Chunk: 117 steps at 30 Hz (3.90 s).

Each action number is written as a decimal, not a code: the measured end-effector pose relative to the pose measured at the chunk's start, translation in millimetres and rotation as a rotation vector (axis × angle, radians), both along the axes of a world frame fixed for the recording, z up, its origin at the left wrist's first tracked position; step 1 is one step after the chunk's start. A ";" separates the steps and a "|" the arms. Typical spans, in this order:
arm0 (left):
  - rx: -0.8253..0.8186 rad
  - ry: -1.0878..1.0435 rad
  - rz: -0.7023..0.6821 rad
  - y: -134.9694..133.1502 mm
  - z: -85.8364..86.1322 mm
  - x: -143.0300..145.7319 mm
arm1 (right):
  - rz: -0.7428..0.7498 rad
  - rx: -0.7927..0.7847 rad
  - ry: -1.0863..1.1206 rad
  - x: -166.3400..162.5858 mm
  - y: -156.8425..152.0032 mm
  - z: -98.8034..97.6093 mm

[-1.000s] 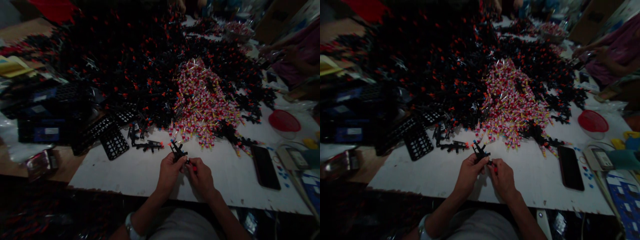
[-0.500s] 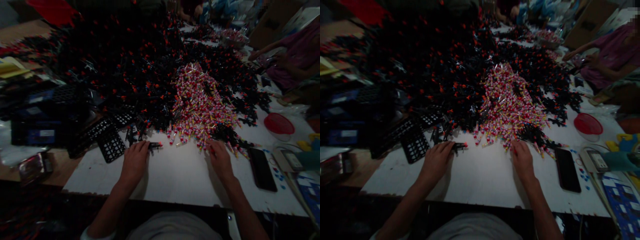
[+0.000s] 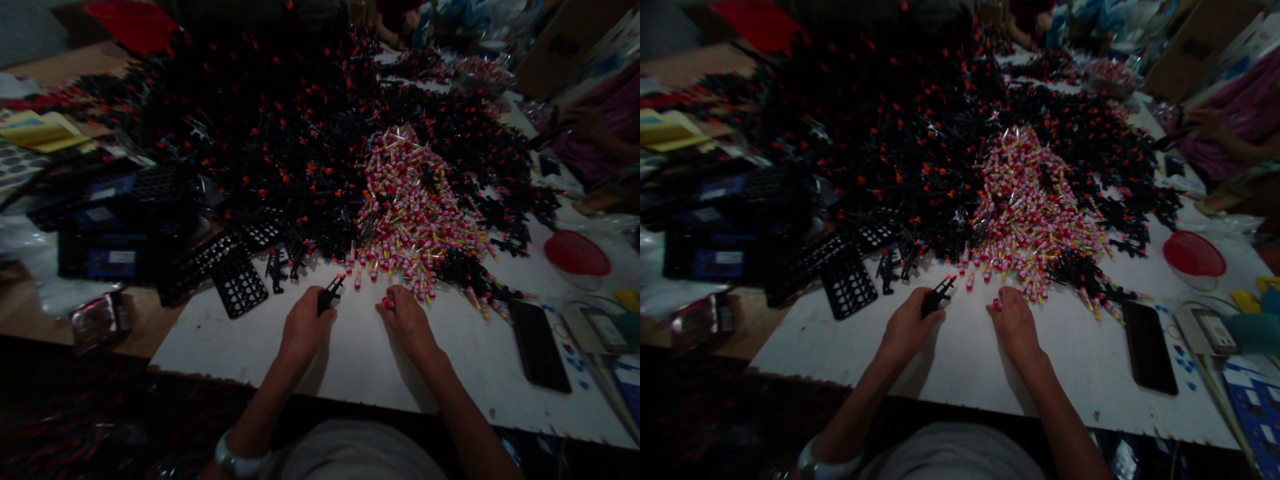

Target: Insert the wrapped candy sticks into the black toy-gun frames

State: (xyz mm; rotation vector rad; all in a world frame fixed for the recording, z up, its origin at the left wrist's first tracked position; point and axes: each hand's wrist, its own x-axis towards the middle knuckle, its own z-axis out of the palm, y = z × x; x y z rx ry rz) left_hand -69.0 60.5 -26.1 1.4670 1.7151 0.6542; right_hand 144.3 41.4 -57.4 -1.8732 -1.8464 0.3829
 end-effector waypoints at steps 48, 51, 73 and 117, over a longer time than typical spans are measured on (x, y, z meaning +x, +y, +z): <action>-0.198 -0.912 0.234 -31.9 1.1 62.1 | -0.042 0.003 0.380 -32.4 -55.2 6.9; -0.162 -0.707 0.020 -18.3 5.1 57.6 | -0.116 0.073 0.250 8.5 -53.4 13.8; 0.573 0.386 -0.118 20.4 -22.3 -7.9 | 0.187 0.145 0.076 -14.6 13.5 -3.9; 0.741 0.250 -0.290 50.5 23.6 14.2 | -0.003 -0.511 0.956 -14.3 -1.8 48.7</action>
